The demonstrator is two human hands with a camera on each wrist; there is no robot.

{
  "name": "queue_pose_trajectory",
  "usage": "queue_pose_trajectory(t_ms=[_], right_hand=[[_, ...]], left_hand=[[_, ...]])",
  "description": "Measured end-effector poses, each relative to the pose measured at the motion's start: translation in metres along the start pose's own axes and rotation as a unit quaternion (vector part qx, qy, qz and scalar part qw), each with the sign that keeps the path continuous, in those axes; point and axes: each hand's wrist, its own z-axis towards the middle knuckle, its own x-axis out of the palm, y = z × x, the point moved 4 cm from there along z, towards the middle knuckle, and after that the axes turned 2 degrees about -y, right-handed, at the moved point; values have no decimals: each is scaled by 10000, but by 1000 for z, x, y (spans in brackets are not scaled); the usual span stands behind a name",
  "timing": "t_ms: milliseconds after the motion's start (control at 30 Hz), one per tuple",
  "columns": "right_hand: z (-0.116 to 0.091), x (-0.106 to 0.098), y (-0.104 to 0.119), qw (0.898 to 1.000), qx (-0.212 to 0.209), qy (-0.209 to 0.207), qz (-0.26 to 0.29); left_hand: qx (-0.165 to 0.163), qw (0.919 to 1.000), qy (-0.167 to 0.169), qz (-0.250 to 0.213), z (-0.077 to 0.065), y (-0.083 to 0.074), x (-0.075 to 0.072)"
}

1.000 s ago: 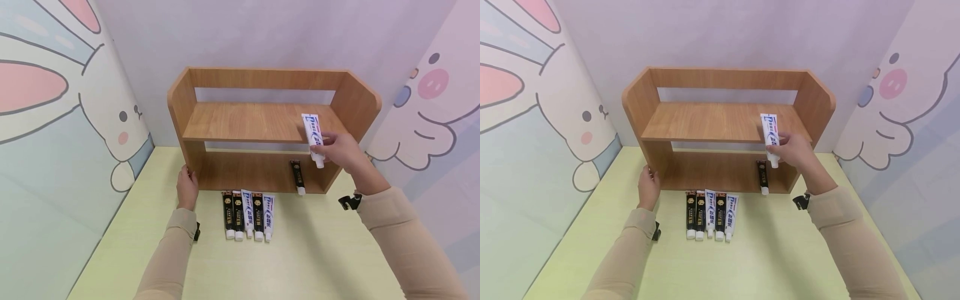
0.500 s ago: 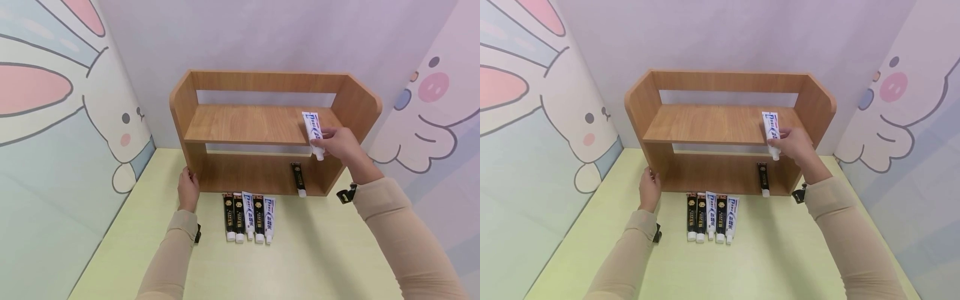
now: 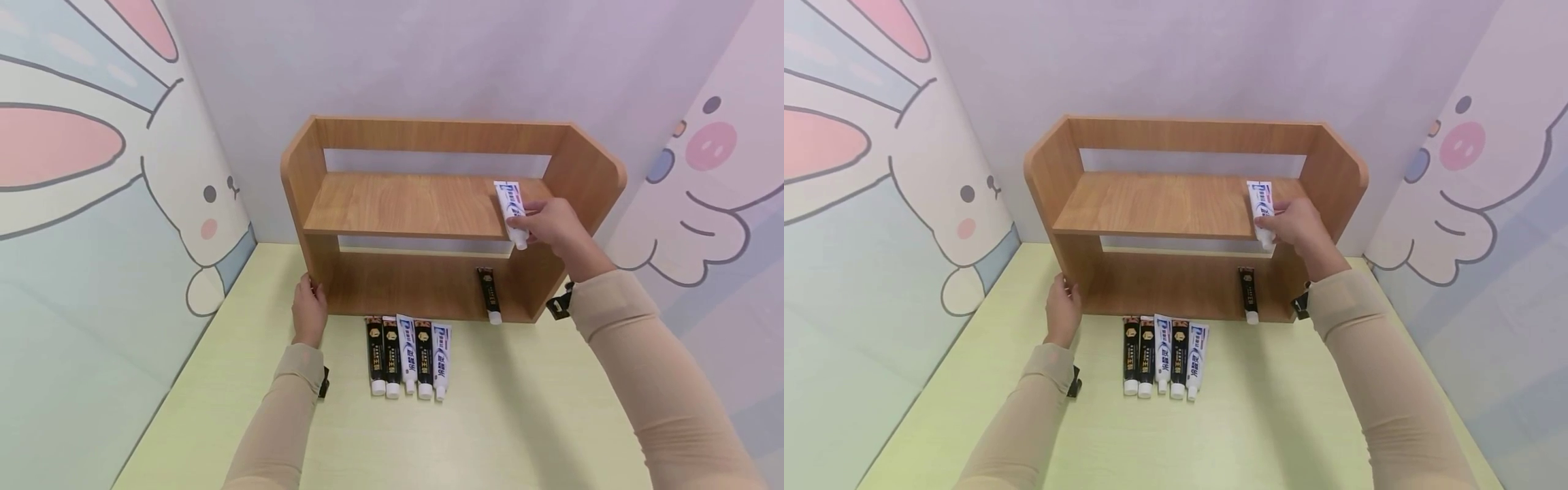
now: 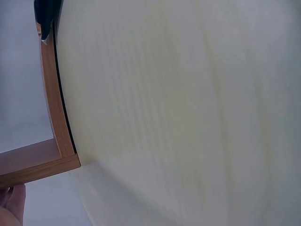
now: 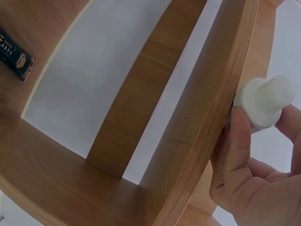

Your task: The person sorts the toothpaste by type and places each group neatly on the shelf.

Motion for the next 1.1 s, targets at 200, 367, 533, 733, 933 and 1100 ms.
queue_pose_trajectory(t_ms=[200, 367, 533, 733, 933, 1100], right_hand=[[3, 1, 2, 9999, 98, -90, 44], [4, 1, 3, 9996, 201, -206, 82], [6, 0, 3, 9997, 200, -154, -20], [7, 1, 5, 9997, 219, -72, -96], [7, 2, 7, 9995, 229, -78, -226], [7, 2, 8, 9993, 252, -26, -277]], left_hand=[[-11, 10000, 28, 11, 0, 0, 0], [65, 10000, -21, 65, 0, -1, 0], [69, 10000, -42, 43, -1, -1, 0], [26, 10000, -14, 21, 0, 0, -1], [8, 10000, 6, 38, -1, 1, 0], [30, 10000, 1, 47, -1, 1, 0]])
